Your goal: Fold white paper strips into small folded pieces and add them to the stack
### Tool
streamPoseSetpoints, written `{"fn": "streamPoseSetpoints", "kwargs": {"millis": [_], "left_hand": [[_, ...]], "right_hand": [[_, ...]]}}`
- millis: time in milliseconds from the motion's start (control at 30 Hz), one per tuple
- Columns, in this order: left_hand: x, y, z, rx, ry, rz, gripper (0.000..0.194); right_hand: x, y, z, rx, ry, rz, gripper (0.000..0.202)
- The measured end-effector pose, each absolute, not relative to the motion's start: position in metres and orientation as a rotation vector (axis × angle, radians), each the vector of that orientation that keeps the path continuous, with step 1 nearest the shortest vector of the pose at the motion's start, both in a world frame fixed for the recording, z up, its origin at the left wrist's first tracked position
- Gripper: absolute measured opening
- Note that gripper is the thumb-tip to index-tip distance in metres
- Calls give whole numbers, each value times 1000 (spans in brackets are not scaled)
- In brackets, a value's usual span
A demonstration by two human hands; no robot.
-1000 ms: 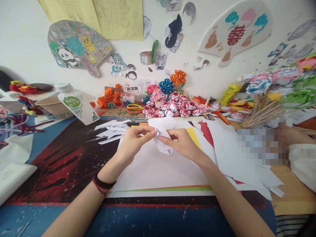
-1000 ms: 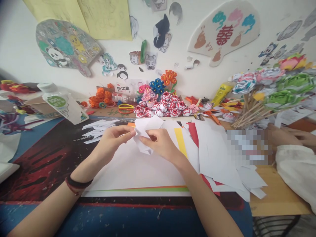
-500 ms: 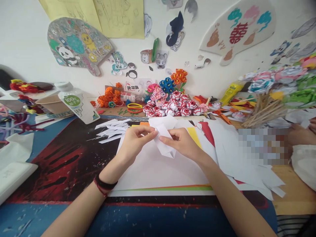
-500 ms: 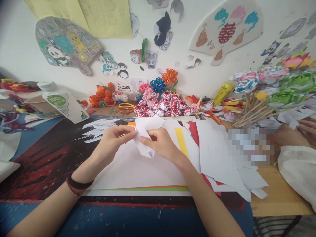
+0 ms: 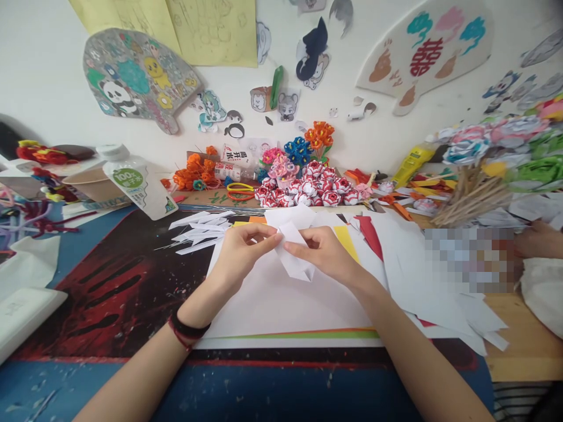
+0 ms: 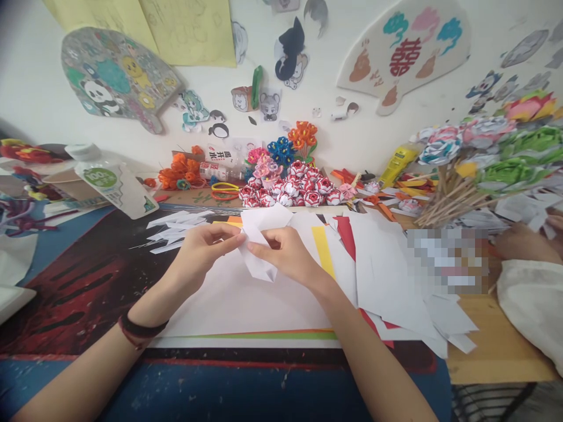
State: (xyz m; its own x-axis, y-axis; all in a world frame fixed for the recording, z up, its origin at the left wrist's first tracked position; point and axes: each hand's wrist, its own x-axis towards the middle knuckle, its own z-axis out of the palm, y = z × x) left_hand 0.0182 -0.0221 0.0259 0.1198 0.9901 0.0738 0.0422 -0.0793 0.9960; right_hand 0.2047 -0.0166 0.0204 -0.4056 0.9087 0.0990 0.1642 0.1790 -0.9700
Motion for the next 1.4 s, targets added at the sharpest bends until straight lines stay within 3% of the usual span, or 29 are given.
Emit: {"fn": "streamPoseSetpoints", "kwargs": {"millis": [967,1200,1400], "left_hand": [[20,-24,28,1435,1070,1194,22],[17,-23,34,1720,1149,1125,29],[22,-28,32,1875,1121,1109,21]], "right_hand": [[204,-20,22,-1023,-1738,1203,37],[206,-19,22,-1017,-1753,1171,36],[206,-19,20,-1019,-1741,1168,36]]}}
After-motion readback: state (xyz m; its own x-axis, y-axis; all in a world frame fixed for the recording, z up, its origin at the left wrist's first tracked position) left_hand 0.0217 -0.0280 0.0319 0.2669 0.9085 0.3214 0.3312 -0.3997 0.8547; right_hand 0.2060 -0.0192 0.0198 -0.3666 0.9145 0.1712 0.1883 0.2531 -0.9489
